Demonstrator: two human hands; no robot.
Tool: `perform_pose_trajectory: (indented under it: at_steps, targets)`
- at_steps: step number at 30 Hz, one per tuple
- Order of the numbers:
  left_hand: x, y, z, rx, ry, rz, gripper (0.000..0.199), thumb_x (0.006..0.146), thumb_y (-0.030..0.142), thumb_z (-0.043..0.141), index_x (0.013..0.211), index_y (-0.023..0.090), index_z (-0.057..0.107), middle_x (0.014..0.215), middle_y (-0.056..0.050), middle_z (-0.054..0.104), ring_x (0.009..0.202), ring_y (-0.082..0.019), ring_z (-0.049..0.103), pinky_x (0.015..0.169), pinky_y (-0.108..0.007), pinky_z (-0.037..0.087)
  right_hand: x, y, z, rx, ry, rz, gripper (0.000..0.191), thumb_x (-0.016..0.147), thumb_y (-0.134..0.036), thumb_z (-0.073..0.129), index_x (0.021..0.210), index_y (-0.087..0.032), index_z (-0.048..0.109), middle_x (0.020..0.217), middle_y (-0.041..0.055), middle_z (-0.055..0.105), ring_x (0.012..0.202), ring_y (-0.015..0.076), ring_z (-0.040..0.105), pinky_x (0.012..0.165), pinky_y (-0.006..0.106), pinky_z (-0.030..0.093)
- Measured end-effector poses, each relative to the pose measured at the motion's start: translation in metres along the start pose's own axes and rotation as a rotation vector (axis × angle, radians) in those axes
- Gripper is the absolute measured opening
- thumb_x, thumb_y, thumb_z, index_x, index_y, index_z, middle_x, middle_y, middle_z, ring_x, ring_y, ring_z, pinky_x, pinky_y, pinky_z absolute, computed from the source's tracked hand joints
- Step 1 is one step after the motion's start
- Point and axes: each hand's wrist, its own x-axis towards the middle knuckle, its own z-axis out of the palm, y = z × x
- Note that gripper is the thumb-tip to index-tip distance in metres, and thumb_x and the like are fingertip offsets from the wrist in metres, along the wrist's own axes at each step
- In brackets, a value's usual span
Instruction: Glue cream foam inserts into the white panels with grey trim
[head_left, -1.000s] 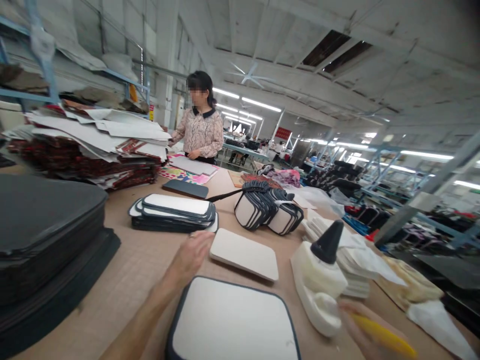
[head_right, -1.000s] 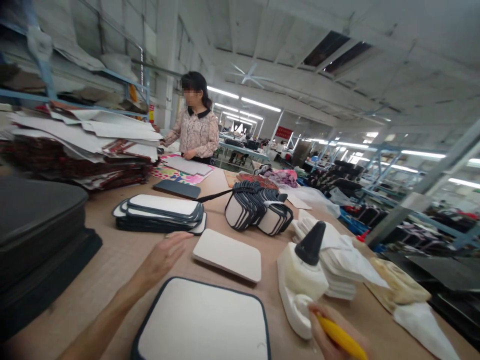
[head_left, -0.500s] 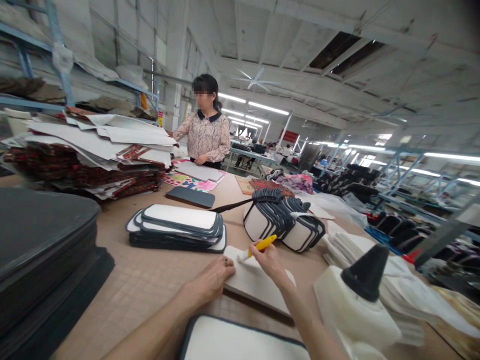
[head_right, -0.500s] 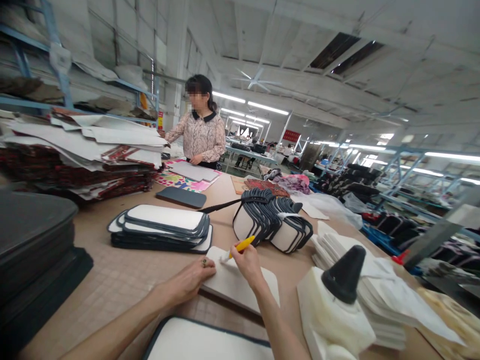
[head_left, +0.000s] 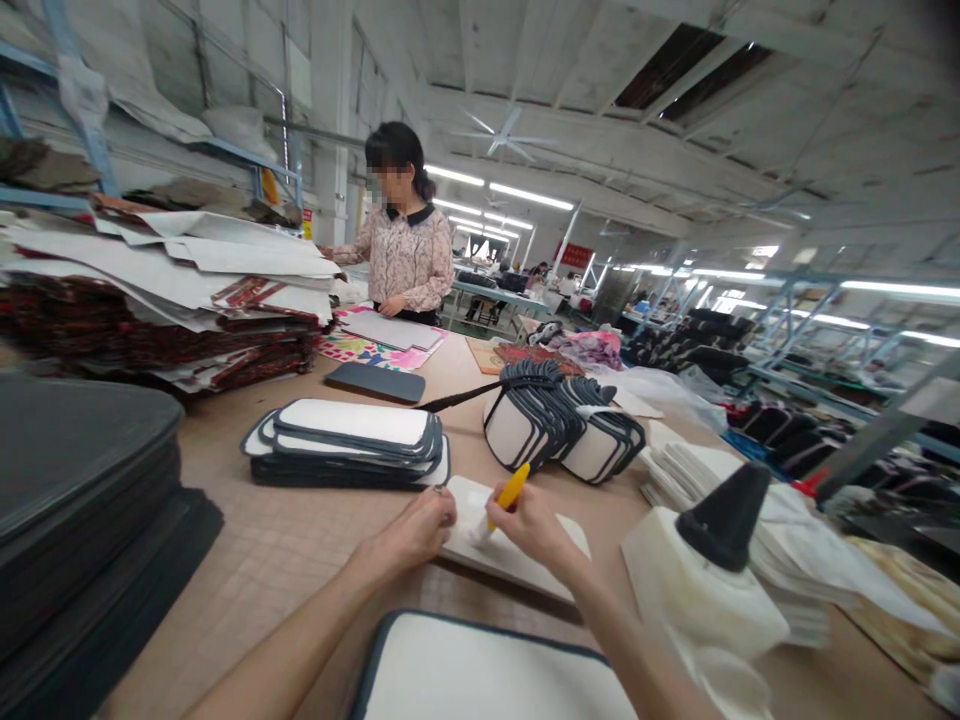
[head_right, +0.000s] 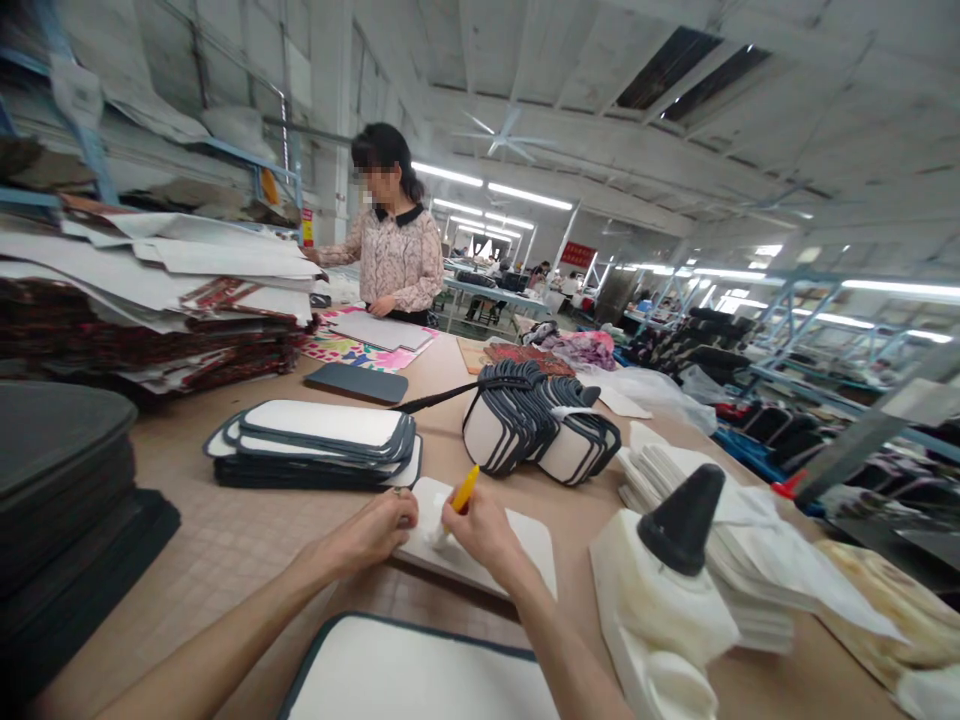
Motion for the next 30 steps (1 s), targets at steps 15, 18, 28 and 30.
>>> perform_pose_trajectory:
  at_steps: [15,18,28,30]
  targets:
    - [-0.004,0.024,-0.021,0.097,-0.108,0.033,0.019,0.067,0.019,0.061,0.084,0.017,0.053,0.099,-0.006,0.054,0.093,-0.021,0.047,0.079,-0.029,0.039,0.009,0.047,-0.042,-0.043,0.219,0.115,0.016,0.065,-0.026,0.053,0.052,-0.017,0.056,0.051,0.0008,0.056,0.050,0.0139,0.053,0.049,0.023,0.036]
    - [-0.002,0.026,-0.026,0.097,-0.136,0.055,0.014,0.068,0.020,0.061,0.080,0.017,0.055,0.098,-0.007,0.056,0.091,-0.021,0.049,0.079,-0.029,0.040,-0.008,0.063,-0.071,-0.105,0.277,0.153,0.018,0.066,-0.027,0.054,0.051,-0.018,0.054,0.045,0.0000,0.050,0.048,0.0143,0.051,0.047,0.023,0.033]
    - [0.007,0.022,-0.021,0.105,-0.079,0.035,0.015,0.063,0.004,0.047,0.065,0.015,0.057,0.075,-0.006,0.060,0.075,-0.020,0.055,0.070,-0.029,0.041,-0.043,0.042,-0.032,-0.192,0.003,-0.148,0.042,0.071,-0.022,0.055,0.112,-0.022,0.057,0.088,0.0045,0.066,0.080,0.0185,0.061,0.076,0.031,0.044]
    - [0.006,0.018,-0.015,0.064,0.001,-0.001,0.015,0.060,0.004,0.048,0.066,0.015,0.057,0.071,-0.004,0.059,0.071,-0.019,0.054,0.066,-0.028,0.041,-0.044,0.050,-0.031,-0.294,0.050,-0.147,0.054,0.059,-0.007,0.059,0.111,-0.021,0.058,0.090,0.0072,0.066,0.090,0.0238,0.058,0.087,0.040,0.037]
